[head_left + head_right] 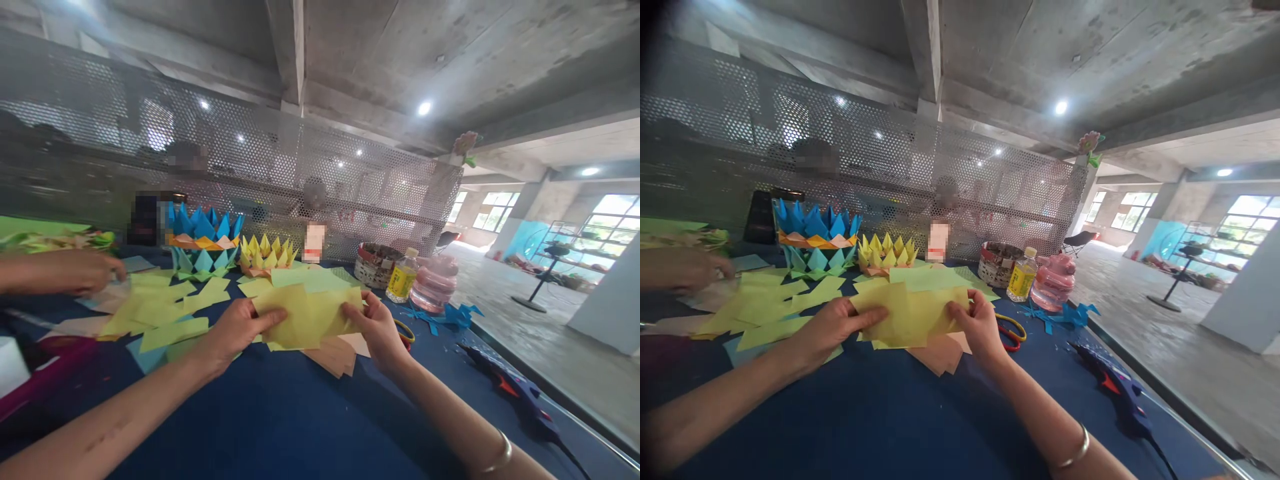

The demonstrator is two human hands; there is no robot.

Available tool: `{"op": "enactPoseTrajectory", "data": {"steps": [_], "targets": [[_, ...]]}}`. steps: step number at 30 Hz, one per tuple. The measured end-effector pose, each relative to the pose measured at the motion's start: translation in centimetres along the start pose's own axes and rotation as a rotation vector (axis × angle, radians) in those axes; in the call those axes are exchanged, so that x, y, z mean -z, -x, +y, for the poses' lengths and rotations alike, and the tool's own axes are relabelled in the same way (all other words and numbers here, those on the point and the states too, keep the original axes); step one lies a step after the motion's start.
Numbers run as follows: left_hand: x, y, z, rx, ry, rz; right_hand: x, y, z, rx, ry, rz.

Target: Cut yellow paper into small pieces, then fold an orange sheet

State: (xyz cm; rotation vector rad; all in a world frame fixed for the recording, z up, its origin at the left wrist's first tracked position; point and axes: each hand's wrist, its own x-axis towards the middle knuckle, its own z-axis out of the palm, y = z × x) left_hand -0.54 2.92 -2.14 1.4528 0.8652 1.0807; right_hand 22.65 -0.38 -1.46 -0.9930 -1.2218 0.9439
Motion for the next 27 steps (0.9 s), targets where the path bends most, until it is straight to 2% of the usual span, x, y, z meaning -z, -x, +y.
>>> {"op": "enactPoseTrajectory", "data": {"steps": [5, 9, 13, 18, 21, 27], "targets": [[-0.4, 0.3, 0.0, 0.022, 0.131, -0.059, -1.5, 1.0, -0.5, -0.015, -0.086, -0.055], [-0.7, 0.3, -0.1, 0.098, 0.169, -0.133, -2.2, 1.6, -0.6, -0.030, -0.110, -0.084], [-1.0, 0.2, -0.5, 0.147, 0.176, -0.113, -2.5, 1.9, -0.5, -0.036, -0.111, -0.108], [-0.9, 0.4, -0.1, 0.136, 0.201, -0.071, -2.7, 2.2, -0.4, -0.045, -0.093, -0.173], [-1.0, 0.6, 0.0, 0.118, 0.245, -0.117, -2.8, 2.3, -0.4, -0.067, -0.111, -0.229], [-1.4, 0.9, -0.2, 0.118, 0.317, -0.211, -3.1, 2.3, -0.2, -0.126, -0.021, -0.242]]}}
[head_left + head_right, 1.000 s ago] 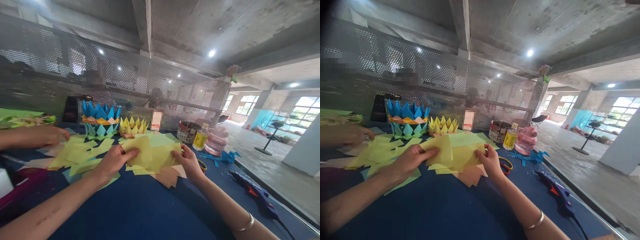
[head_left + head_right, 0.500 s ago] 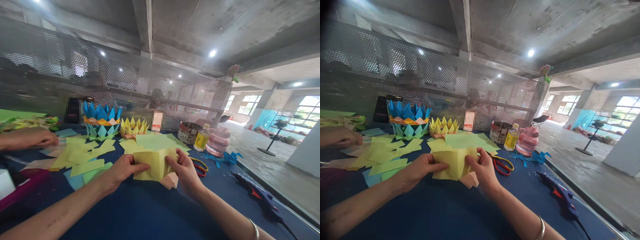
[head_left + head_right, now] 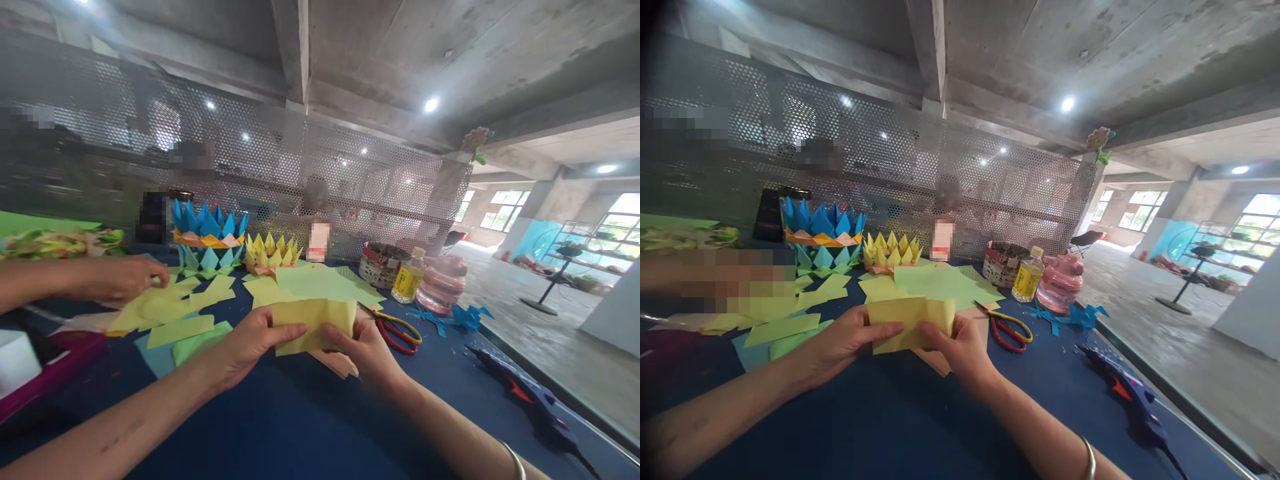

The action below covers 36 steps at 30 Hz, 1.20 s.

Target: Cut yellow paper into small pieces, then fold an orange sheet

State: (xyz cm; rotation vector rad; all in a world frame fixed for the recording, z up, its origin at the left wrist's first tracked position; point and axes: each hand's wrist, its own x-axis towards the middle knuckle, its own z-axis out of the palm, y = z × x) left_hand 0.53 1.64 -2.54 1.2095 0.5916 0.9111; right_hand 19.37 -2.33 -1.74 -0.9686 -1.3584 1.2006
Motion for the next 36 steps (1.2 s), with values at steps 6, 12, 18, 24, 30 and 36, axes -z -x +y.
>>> {"op": "enactPoseTrajectory", "data": {"steps": [6, 12, 18, 24, 30, 36], "targets": [[-0.5, 0.4, 0.5, 0.052, 0.057, -0.040, 0.1, 0.0, 0.4, -0.009, 0.015, 0.011], [-0.6, 0.2, 0.7, 0.088, 0.083, -0.029, 0.4, -0.1, 0.7, -0.021, 0.011, 0.067], [-0.5, 0.3, 0.8, 0.089, 0.060, 0.018, 0.3, -0.1, 0.7, -0.012, -0.009, 0.048], [-0.7, 0.5, 1.1, 0.093, 0.045, 0.031, 0.2, -0.1, 0.6, -0.027, 0.019, 0.076], [-0.6, 0.4, 0.9, 0.094, 0.060, 0.019, 0.4, -0.1, 0.7, -0.050, 0.021, 0.068], [-0.6, 0.4, 0.9, 0.092, 0.056, 0.022, 0.4, -0.2, 0.9, -0.063, 0.034, 0.092]]}}
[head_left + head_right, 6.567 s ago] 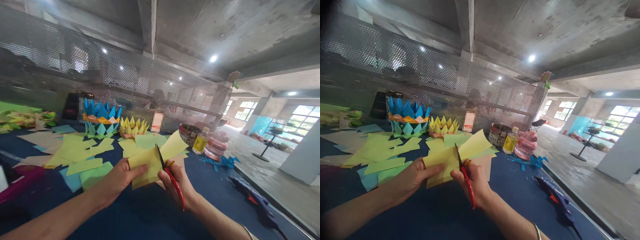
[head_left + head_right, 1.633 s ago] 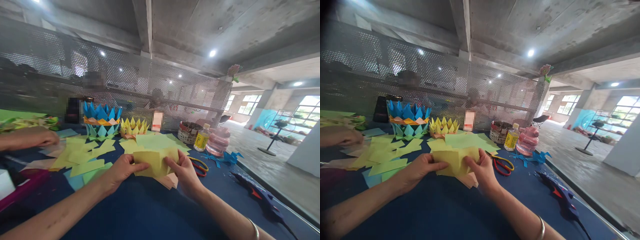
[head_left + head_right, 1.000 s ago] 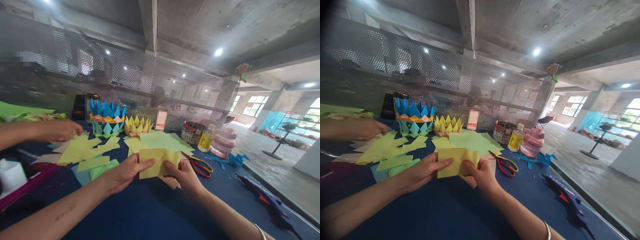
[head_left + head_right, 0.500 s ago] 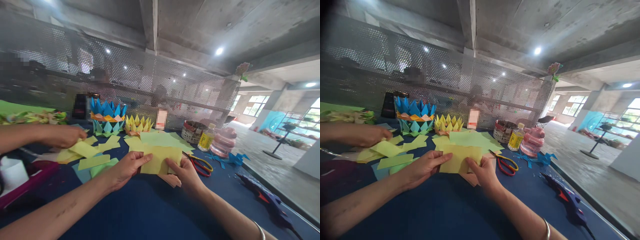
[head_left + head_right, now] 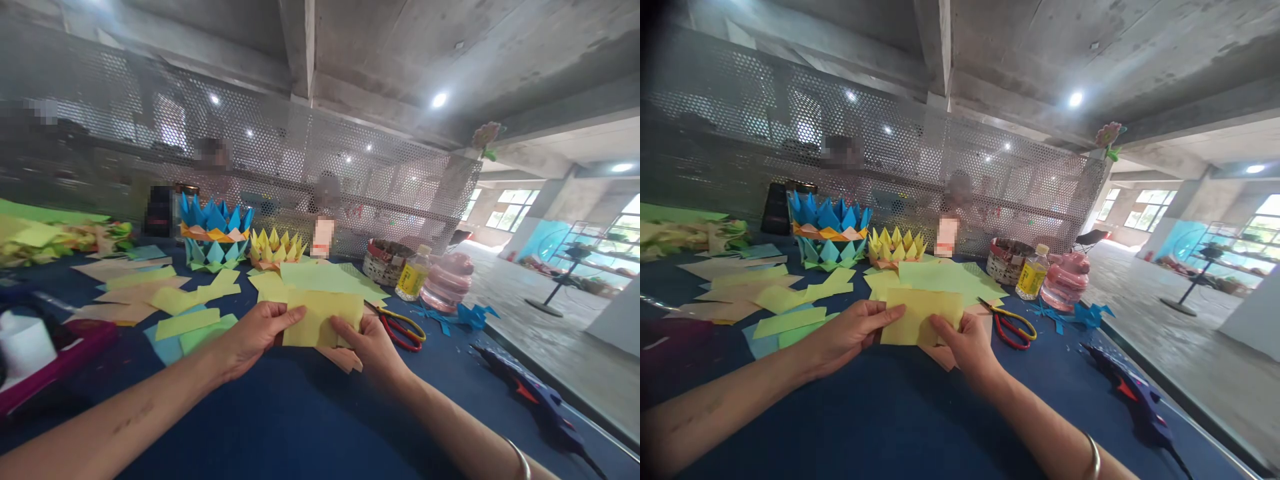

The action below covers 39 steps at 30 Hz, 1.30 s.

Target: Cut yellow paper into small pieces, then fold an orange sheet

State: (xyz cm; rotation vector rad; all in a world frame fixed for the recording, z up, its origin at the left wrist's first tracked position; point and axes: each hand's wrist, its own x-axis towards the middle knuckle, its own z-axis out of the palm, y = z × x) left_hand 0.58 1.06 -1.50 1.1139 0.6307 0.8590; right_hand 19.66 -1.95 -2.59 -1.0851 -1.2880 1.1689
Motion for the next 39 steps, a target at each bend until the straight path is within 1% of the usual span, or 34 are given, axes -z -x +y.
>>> {"op": "enactPoseTrajectory", "data": {"steps": [3, 11, 16, 23, 33, 39], "targets": [[-0.06, 0.13, 0.05, 0.004, -0.008, -0.001, -0.08, -0.09, -0.06, 0.020, -0.003, 0.000], [0.06, 0.00, -0.19, 0.016, -0.051, 0.017, -0.12, -0.02, -0.26, 0.000, 0.007, -0.004], [0.05, 0.09, -0.23, 0.024, -0.067, 0.003, 0.07, -0.04, -0.15, -0.032, -0.006, -0.003], [-0.16, 0.25, -0.06, 0.023, -0.071, -0.019, -0.07, 0.11, -0.37, -0.028, -0.045, 0.012], [-0.12, 0.20, -0.05, 0.016, -0.116, -0.053, 0.07, -0.08, -0.17, 0.003, -0.052, -0.013], [0.16, 0.01, -0.21, -0.030, -0.227, -0.070, 0.02, 0.05, -0.07, 0.019, -0.006, -0.071]]}}
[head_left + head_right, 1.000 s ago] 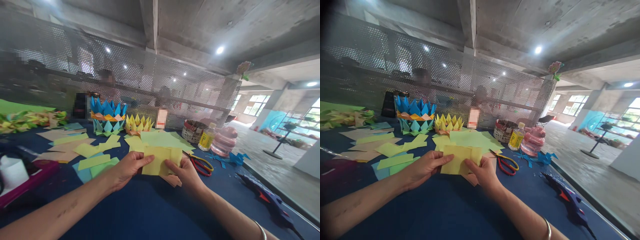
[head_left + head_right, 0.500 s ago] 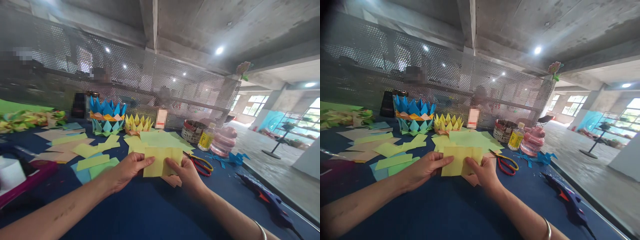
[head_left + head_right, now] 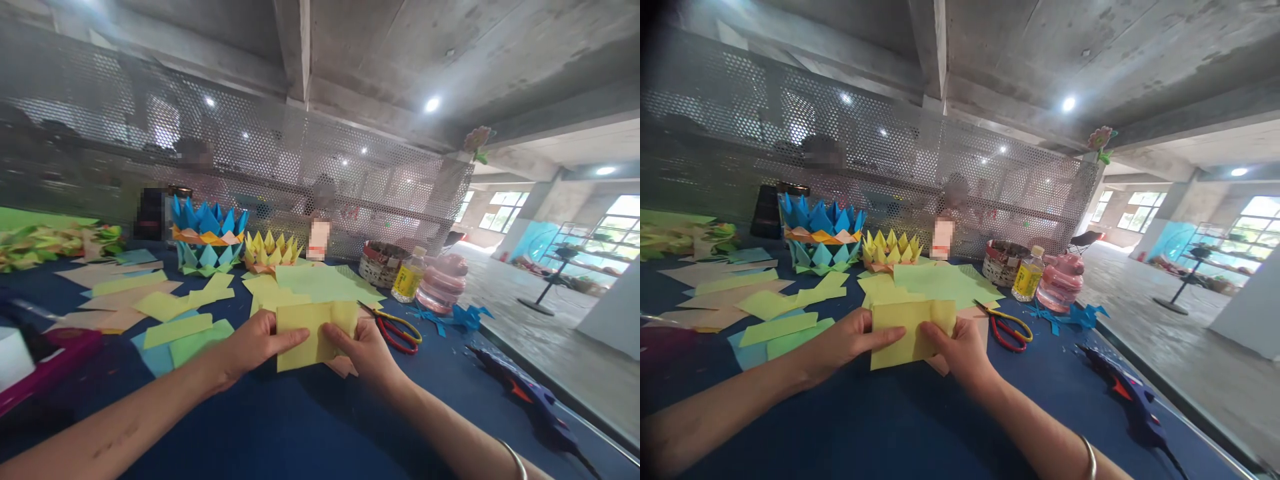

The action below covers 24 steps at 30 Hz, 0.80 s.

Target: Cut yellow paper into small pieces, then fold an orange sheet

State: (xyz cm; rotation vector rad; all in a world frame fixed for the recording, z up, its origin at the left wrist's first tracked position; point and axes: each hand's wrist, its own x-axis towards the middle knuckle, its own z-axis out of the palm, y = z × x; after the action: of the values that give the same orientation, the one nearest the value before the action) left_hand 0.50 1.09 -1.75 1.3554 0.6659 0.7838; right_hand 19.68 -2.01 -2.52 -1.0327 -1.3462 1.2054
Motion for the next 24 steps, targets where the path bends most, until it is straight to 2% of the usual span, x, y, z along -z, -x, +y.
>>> {"op": "enactPoseTrajectory", "data": {"steps": [6, 24], "targets": [[0.13, 0.08, -0.27, -0.064, -0.151, -0.021, -0.07, 0.02, 0.19, -0.005, 0.028, 0.009], [0.04, 0.21, -0.07, -0.068, -0.144, -0.029, -0.20, 0.08, 0.16, -0.014, -0.020, -0.005]]}}
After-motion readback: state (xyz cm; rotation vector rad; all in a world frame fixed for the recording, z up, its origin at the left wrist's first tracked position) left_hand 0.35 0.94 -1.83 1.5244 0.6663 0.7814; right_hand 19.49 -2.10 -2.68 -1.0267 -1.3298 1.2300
